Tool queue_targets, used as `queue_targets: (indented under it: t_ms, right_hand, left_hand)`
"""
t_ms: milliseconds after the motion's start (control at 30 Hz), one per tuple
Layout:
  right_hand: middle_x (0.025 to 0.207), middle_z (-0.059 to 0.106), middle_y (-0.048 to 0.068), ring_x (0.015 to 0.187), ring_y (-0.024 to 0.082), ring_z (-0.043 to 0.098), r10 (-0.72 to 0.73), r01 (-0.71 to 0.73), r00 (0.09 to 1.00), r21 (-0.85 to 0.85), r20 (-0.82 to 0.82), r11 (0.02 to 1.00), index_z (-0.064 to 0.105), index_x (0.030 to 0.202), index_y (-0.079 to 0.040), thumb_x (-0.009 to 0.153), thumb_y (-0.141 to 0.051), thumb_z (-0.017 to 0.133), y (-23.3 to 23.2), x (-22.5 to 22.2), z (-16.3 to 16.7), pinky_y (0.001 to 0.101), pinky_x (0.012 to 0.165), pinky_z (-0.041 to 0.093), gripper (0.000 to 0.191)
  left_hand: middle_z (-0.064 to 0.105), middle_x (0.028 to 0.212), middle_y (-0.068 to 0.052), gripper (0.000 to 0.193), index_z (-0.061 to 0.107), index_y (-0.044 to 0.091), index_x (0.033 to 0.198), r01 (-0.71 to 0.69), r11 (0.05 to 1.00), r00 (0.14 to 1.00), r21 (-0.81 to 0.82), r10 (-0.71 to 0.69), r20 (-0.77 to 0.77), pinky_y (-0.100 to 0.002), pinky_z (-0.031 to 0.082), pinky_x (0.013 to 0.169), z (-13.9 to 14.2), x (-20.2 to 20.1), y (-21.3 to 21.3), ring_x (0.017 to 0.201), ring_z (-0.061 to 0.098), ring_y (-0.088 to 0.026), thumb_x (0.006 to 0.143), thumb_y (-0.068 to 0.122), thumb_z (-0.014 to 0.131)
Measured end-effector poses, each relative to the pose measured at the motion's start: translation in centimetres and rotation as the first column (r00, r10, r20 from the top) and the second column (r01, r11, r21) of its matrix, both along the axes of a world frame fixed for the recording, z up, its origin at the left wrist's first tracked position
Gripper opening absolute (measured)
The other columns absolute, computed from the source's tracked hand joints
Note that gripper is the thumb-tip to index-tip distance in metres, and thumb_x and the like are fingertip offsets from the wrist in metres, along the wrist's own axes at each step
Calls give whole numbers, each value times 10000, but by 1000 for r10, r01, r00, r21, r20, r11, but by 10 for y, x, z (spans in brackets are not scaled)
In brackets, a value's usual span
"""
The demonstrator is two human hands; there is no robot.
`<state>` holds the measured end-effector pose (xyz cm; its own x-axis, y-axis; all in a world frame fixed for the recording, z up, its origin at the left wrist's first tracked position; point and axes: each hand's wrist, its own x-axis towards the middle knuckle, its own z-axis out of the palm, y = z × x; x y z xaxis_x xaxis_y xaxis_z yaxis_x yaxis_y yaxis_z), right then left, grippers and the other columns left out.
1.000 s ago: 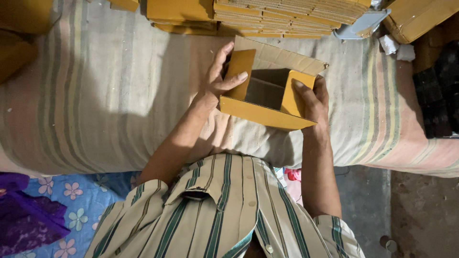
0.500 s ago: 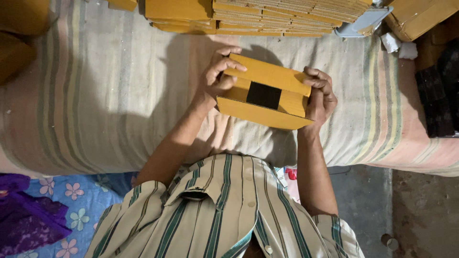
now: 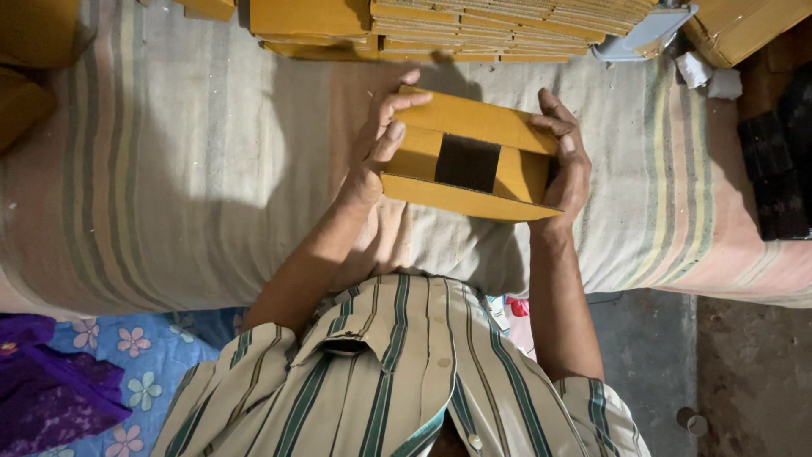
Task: The person folds yellow cardboard boxes, pressing the flaps and creases flat with their hands on a padded surface, then places each finished box onto a growing stack of identical boxes.
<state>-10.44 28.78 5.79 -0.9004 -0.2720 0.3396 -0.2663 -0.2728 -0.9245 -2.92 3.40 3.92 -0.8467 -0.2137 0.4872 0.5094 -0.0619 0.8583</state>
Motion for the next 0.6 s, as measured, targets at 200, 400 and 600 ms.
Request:
queue_targets:
  t_ms: [200, 400, 600]
  right_hand:
    - [1635, 431, 240, 1571, 336, 378, 26, -26, 999, 24, 22, 999, 646, 1304, 62, 1062, -325, 491, 3, 2, -13, 466, 1334, 272, 482]
    - [1741, 269, 171, 1656, 277, 243, 227, -219, 970, 92, -89, 971, 496, 1559, -1, 1024, -753, 345, 15, 19, 6, 427, 1400, 171, 936]
    - [1760, 191, 196, 1671, 309, 182, 214, -205, 977, 179, -27, 962, 481, 1544, 30, 990, -762, 450, 19, 23, 14, 463, 1382, 157, 967]
  left_hand:
    - [483, 1560, -114, 344, 679, 8, 1326, -41, 999, 997, 16, 40, 69, -388, 309, 1300, -20, 2, 1, 1491, 439, -232, 1097, 227, 547]
    - [461, 1580, -116, 349, 717, 11, 1300, -18, 997, 1000, -76, 19, 21, -384, 308, 1295, -29, -3, -10, 1492, 416, -241, 1018, 104, 533]
    - [483, 1584, -123, 454, 677, -5, 1394, -16, 1000, 997, -15, 17, 74, -408, 346, 1306, -23, -3, -9, 1489, 438, -241, 1011, 196, 538]
